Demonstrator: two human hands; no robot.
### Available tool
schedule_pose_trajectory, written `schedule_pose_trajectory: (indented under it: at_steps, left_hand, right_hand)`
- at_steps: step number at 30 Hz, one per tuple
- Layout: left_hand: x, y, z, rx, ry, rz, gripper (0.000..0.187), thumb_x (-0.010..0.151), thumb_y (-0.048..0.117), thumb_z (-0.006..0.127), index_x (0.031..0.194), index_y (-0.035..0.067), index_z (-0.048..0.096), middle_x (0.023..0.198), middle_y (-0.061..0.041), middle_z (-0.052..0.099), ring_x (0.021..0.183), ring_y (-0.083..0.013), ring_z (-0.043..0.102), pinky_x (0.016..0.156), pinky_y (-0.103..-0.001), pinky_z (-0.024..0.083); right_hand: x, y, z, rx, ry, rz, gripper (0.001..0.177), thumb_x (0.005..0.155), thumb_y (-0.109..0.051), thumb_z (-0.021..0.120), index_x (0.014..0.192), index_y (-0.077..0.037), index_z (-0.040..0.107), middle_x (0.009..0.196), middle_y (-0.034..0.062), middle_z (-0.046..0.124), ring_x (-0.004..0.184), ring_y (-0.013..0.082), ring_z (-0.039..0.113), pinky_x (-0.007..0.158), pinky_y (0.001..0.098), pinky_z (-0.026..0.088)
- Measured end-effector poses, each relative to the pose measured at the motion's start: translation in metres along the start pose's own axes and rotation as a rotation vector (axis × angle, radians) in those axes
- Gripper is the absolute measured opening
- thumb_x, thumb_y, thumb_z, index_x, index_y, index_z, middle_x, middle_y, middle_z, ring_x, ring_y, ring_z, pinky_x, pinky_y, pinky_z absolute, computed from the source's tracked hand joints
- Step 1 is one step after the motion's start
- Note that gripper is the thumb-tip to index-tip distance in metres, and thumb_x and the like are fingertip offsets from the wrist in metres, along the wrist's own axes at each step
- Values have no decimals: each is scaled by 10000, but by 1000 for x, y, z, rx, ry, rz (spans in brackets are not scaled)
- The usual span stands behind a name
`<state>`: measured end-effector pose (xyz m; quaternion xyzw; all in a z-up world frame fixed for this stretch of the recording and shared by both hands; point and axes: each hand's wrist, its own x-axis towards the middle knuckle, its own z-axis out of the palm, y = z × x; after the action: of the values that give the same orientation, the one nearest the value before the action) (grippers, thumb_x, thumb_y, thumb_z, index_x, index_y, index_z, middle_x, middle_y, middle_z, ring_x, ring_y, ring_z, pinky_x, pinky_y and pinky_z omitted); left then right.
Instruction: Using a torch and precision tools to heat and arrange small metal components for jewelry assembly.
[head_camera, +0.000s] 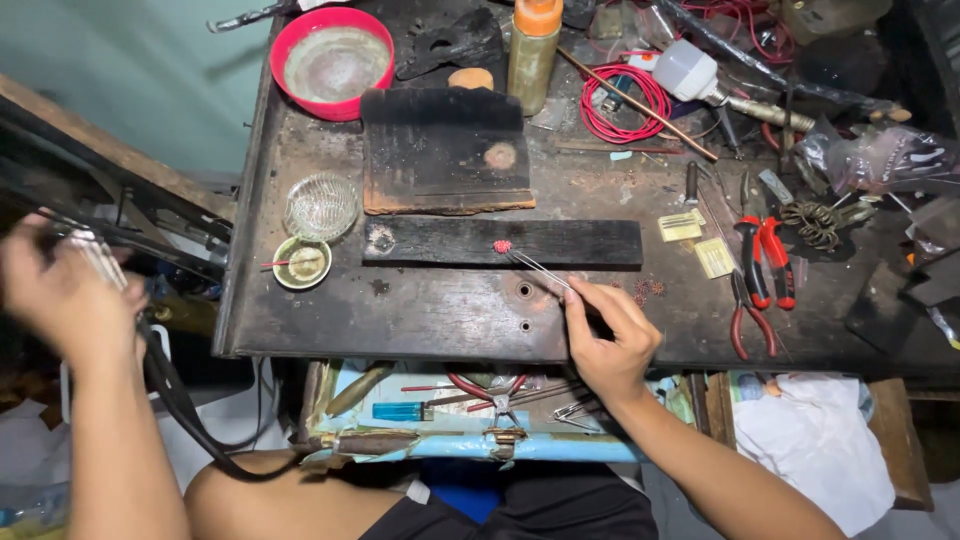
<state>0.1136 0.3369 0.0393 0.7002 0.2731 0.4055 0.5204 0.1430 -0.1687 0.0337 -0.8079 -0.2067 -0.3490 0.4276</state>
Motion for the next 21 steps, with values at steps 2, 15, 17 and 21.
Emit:
schedule_pose_trajectory:
  at_steps: [2, 15, 17, 21]
  left_hand:
    - [22, -9, 25, 124, -131, -67, 281, 1079, 15, 448, 1268, 197, 548, 901, -80, 674, 644, -127, 645, 372, -242, 398]
    - [31, -131, 29, 608, -346, 110, 146, 957, 157, 723, 1077, 191, 799, 823, -93, 696, 826, -341, 713, 587, -416, 562]
    - [-22, -79, 5, 493, -165, 341, 222, 959, -27, 766, 1176, -26, 716, 922, -243, 657, 884, -428, 702, 672, -458, 573]
    - [-132, -117, -106, 561, -446, 236, 247, 717, -29, 832, 937, -107, 753, 832, -227, 655, 803, -298, 688, 616, -417, 554]
  right_hand:
    - [0, -1, 0, -5, 6, 0, 103, 924, 30, 748, 1024, 23, 774, 958, 157, 774, 838, 231, 748, 776, 305, 617]
    - [-1, 4, 4, 27, 82, 48, 123, 856, 5, 819, 956, -66, 825, 852, 82, 789, 765, 285, 762, 694, 358, 582]
    - [0, 4, 3, 26, 81, 45, 124, 854, 1, 820, 955, -71, 825, 852, 79, 790, 769, 284, 763, 696, 358, 583]
    - [-5, 8, 6, 22, 90, 58, 139, 847, -8, 822, 963, -86, 828, 847, 70, 788, 770, 282, 761, 699, 356, 582]
